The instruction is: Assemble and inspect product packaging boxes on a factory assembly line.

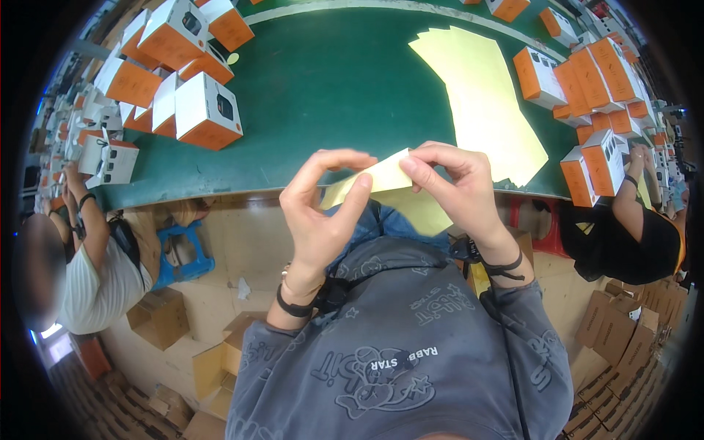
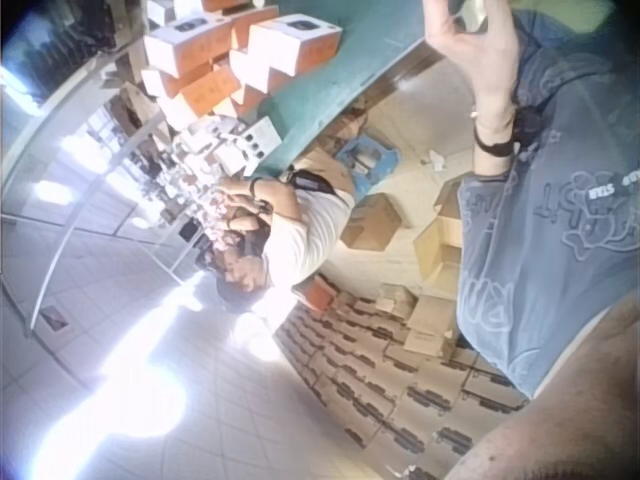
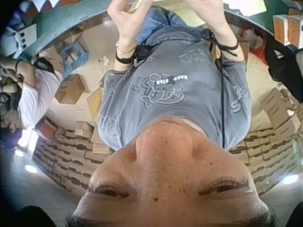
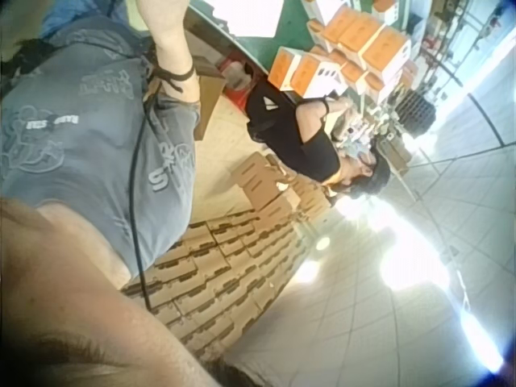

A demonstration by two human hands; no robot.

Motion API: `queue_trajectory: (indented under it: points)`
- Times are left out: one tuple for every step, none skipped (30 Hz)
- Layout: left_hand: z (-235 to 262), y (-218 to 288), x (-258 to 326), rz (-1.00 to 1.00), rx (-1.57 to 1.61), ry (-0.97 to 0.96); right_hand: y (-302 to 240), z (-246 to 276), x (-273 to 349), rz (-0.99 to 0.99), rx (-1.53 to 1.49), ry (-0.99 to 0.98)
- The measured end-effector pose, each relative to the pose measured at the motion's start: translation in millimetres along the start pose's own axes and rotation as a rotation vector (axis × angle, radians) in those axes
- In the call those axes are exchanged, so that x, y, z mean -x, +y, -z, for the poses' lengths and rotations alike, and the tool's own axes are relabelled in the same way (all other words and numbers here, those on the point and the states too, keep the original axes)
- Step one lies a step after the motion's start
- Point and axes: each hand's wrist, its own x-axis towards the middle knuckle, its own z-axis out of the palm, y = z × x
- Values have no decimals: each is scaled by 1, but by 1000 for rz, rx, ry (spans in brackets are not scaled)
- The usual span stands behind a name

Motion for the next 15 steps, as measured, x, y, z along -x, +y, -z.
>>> queue_trajectory:
  points:
    - [3, 3, -3, 3, 2, -3, -2, 2, 0, -4, 1, 3]
    - [7, 7, -6, -60, -105, -90, -3, 4, 0, -85, -91, -42]
    - [9, 11, -9, -124, -217, -172, -4, 4, 0, -164, -186, -93]
    - [8, 15, -8, -61, -186, -193, -4, 4, 0, -166, -188, -96]
    - [8, 16, -8, -58, -187, -192, -3, 5, 1, -153, -205, -120]
    - [8, 16, -9, -58, -184, -204, -2, 4, 1, -139, -222, -144]
    - [8, 15, -10, -57, -181, -216, 0, 4, 1, -140, -222, -145]
    - [8, 14, -10, -56, -181, -215, 1, 3, 1, -100, -221, -164]
    - [9, 12, -9, -52, -178, -211, 3, 3, 2, -61, -219, -181]
    - [9, 10, -9, -48, -175, -206, 4, 4, 2, -63, -218, -179]
    - [9, 9, -9, -46, -172, -208, 5, 4, 2, -26, -146, -185]
    - [9, 8, -9, -41, -163, -207, 5, 5, 2, 12, -74, -194]
    - [9, 7, -9, -35, -153, -205, 4, 5, 2, 11, -74, -195]
    - [9, 6, -10, -33, -153, -203, 2, 5, 2, 83, 28, -172]
    - [10, 6, -11, -12, -128, -212, 1, 4, 3, 157, 129, -148]
